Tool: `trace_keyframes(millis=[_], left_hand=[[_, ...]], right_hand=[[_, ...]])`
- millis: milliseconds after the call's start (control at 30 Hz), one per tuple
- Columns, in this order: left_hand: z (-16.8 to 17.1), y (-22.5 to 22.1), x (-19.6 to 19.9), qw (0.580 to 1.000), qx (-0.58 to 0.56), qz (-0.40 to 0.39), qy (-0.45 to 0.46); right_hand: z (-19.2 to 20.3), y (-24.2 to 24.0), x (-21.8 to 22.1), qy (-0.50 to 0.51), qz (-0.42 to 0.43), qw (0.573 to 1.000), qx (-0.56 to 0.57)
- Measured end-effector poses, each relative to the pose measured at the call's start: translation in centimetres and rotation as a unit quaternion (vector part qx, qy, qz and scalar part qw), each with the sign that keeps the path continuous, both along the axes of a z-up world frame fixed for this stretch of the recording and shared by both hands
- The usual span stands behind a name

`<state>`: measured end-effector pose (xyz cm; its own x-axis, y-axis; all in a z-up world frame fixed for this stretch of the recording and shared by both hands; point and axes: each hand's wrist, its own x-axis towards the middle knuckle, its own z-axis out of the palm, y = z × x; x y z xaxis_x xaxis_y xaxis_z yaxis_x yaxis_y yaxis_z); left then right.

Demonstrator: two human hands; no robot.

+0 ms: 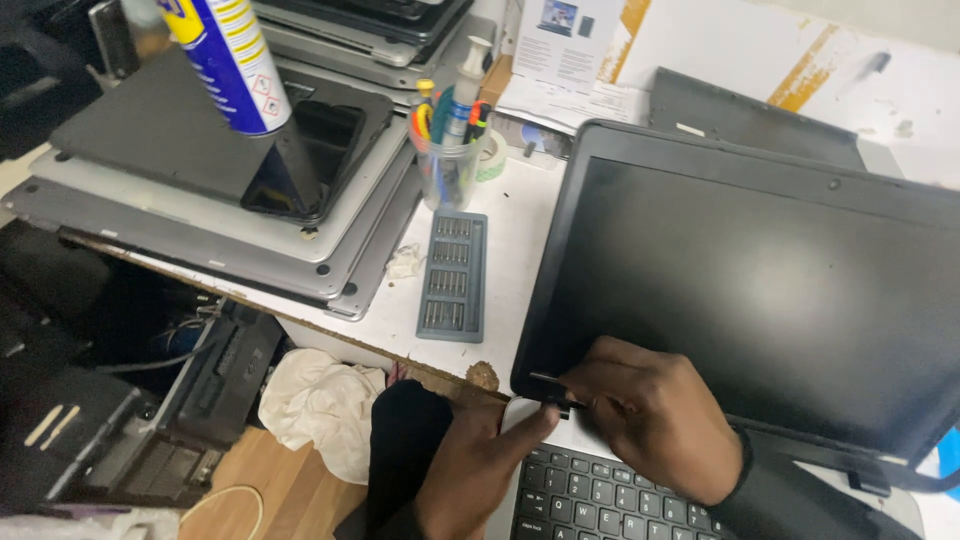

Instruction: Attaching the plastic bezel to a laptop screen by aligning it and snapping it into place.

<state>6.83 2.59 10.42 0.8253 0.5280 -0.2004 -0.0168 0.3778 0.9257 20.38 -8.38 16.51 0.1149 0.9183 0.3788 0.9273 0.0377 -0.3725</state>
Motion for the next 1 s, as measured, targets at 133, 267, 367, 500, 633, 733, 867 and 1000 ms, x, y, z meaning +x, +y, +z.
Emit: trace_keyframes(millis=[133, 267, 367, 500, 633, 733, 867, 1000], left_hand=[[-2.9, -0.3, 1.1, 0.999, 0.032, 0.004, -0.013], [-3.1, -0.4, 0.9, 0.991, 0.11, 0.011, 0.078], [-2.8, -0.4, 1.0, 0.996, 0.089, -0.004, -0.006], [-2.6, -0.3, 1.0, 0.99, 0.144, 0.012, 0.002], [-3.7, 1.1, 0.1, 0.945, 0.316, -0.039, 0.069], [-0.2, 2.3, -0.8, 0.821, 0.51, 0.04, 0.253], [3.2, 3.2, -0.2, 0.867, 0.473, 0.156, 0.022], [1.6, 3.6, 2.8, 0.957, 0.287, -0.02, 0.03]], right_hand=[[-1.1, 0.1, 0.1, -0.029, -0.02, 0.999, 0.021], [-1.3, 0.1, 0.0, -0.027, -0.012, 0.999, 0.025], [-1.7, 0.1, 0.2, -0.051, -0.016, 0.998, 0.016], [-1.6, -0.1, 0.1, -0.043, -0.016, 0.999, 0.013], [-1.1, -0.5, 0.2, -0.039, 0.009, 0.998, 0.037], [-0.2, -0.7, 0.3, -0.01, 0.019, 0.999, 0.038], [-0.6, -0.7, 0.5, -0.053, 0.008, 0.997, 0.047], [-0.9, -0.6, 1.1, -0.011, 0.037, 0.998, 0.043]])
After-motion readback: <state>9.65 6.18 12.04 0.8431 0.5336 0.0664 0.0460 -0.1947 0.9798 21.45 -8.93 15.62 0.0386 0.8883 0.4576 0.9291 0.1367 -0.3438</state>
